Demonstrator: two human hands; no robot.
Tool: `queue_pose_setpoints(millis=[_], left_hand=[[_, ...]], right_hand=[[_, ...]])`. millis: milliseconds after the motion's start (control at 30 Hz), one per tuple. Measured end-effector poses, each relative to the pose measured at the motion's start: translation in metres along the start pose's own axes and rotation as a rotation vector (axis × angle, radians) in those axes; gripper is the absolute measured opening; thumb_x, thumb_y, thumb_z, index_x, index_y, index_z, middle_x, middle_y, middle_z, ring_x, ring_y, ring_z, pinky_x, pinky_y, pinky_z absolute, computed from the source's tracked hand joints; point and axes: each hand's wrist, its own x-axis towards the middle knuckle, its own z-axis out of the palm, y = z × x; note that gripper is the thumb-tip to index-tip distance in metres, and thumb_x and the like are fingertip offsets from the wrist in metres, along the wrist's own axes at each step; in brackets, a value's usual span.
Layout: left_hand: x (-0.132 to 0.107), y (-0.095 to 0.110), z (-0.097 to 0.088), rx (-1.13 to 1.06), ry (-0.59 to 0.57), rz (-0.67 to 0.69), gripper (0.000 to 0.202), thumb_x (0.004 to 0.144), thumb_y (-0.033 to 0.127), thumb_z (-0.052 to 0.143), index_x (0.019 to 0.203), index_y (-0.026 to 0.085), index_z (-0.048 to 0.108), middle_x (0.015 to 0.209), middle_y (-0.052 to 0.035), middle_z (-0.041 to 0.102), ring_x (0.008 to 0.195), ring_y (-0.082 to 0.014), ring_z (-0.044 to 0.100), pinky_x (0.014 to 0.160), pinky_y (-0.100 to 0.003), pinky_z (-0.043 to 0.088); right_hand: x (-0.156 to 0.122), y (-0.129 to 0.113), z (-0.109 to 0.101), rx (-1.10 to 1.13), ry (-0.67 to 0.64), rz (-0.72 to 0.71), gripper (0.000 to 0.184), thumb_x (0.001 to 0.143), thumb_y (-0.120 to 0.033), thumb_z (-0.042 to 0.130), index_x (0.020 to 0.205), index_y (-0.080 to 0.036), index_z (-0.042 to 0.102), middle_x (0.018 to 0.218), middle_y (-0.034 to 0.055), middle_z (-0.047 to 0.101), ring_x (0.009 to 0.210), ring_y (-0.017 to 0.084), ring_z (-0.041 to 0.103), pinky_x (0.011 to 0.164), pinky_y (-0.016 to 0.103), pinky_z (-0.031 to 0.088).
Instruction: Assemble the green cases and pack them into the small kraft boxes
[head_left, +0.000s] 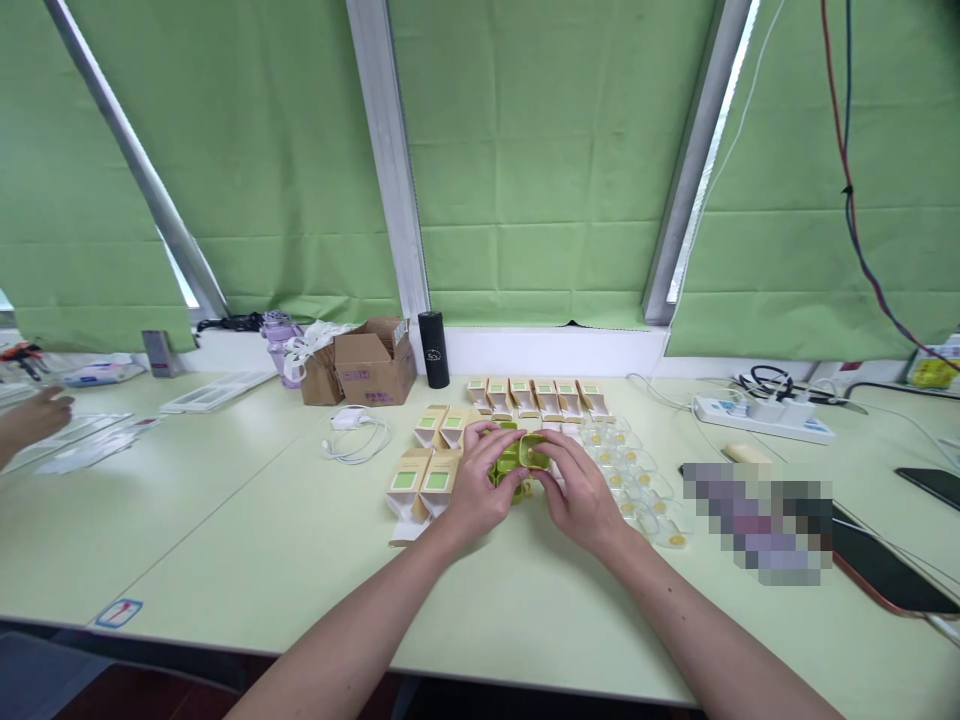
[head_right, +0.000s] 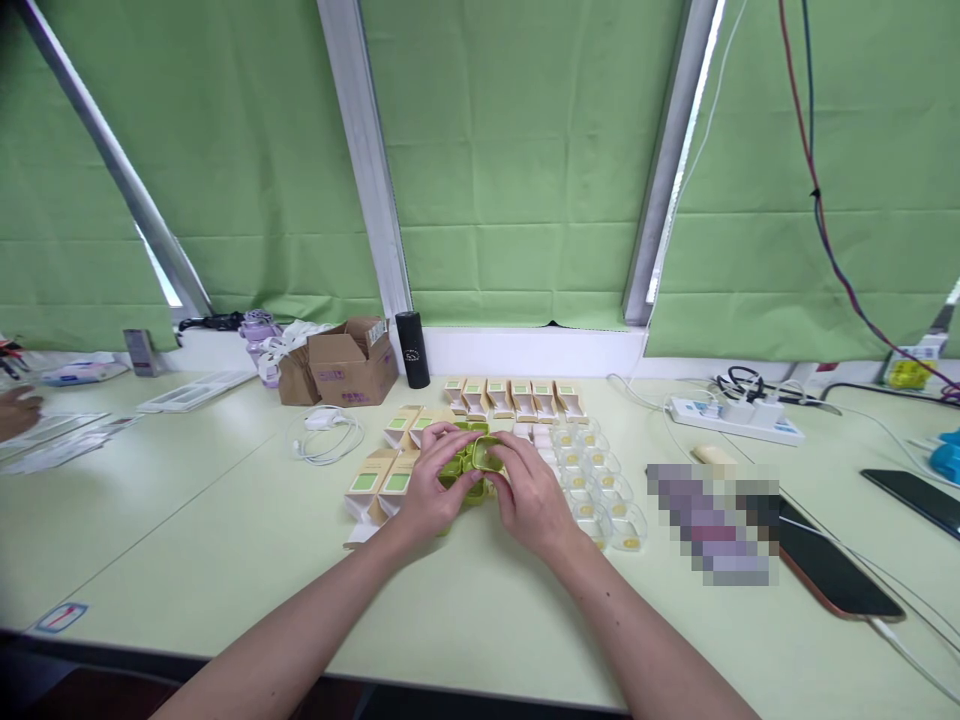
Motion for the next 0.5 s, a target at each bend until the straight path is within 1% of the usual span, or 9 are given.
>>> queue_pose_setpoints(millis=[133,233,300,367,433,500], left_hand=[[0.0001,0.0003,-0.0012,-0.01,0.003,-0.011,0.041,0.099,0.034,0.071,0.138,0.025,0.07,0.126,-0.0139,0.073,0.132,-0.0345,0.05,0.113,-0.059,0.048],[0.0007,0.001,-0.0021,-0.004,0.006,-0.002,0.038,0.103,0.035,0.064,0.139,0.023,0.069,0.126,-0.0141,0.073,0.131,-0.0337,0.05,0.113,-0.056,0.047],[0.0011,0.0018,-0.0023,0.009,0.002,-0.002,0.038,0.103,0.034,0.063,0.139,0.023,0.068,0.125,-0.0132,0.074,0.13,-0.0332,0.05,0.113,-0.055,0.047],[0.0013,0.0027,-0.0021,0.026,0.0,-0.005,0.038,0.103,0.032,0.064,0.14,0.023,0.066,0.124,-0.0123,0.074,0.13,-0.033,0.05,0.113,-0.055,0.046],[0.0009,0.0035,-0.0016,0.051,-0.001,-0.002,0.038,0.102,0.029,0.064,0.14,0.023,0.065,0.125,-0.0117,0.074,0.131,-0.0327,0.05,0.114,-0.054,0.045],[0.0,0.0038,-0.0008,0.089,-0.008,0.006,0.038,0.102,0.026,0.064,0.14,0.024,0.064,0.128,-0.011,0.073,0.131,-0.0324,0.049,0.114,-0.053,0.045]], right_hand=[[-0.0014,-0.0001,0.0015,0.028,0.025,0.073,0.036,0.106,-0.021,0.057,0.141,-0.025,0.054,0.137,0.0163,0.07,0.13,0.032,0.069,0.105,0.054,0.063],[-0.0012,-0.0006,0.0022,0.066,0.058,0.181,0.03,0.107,-0.029,0.055,0.138,-0.024,0.054,0.13,0.0148,0.073,0.114,0.029,0.075,0.092,0.047,0.066],[-0.0004,-0.0008,0.0023,0.111,0.066,0.259,0.025,0.109,-0.032,0.053,0.132,-0.024,0.056,0.118,0.012,0.076,0.098,0.026,0.077,0.081,0.041,0.065],[0.0004,-0.0011,0.0023,0.159,0.069,0.34,0.018,0.11,-0.035,0.049,0.123,-0.024,0.056,0.101,0.0073,0.077,0.082,0.023,0.075,0.07,0.036,0.062],[0.0013,-0.0016,0.0021,0.196,0.074,0.421,0.016,0.111,-0.037,0.045,0.115,-0.025,0.055,0.087,0.003,0.074,0.071,0.021,0.073,0.063,0.033,0.057],[0.0021,-0.0022,0.0019,0.229,0.072,0.488,0.018,0.112,-0.04,0.044,0.11,-0.025,0.054,0.081,0.0011,0.073,0.068,0.021,0.071,0.061,0.031,0.055]])
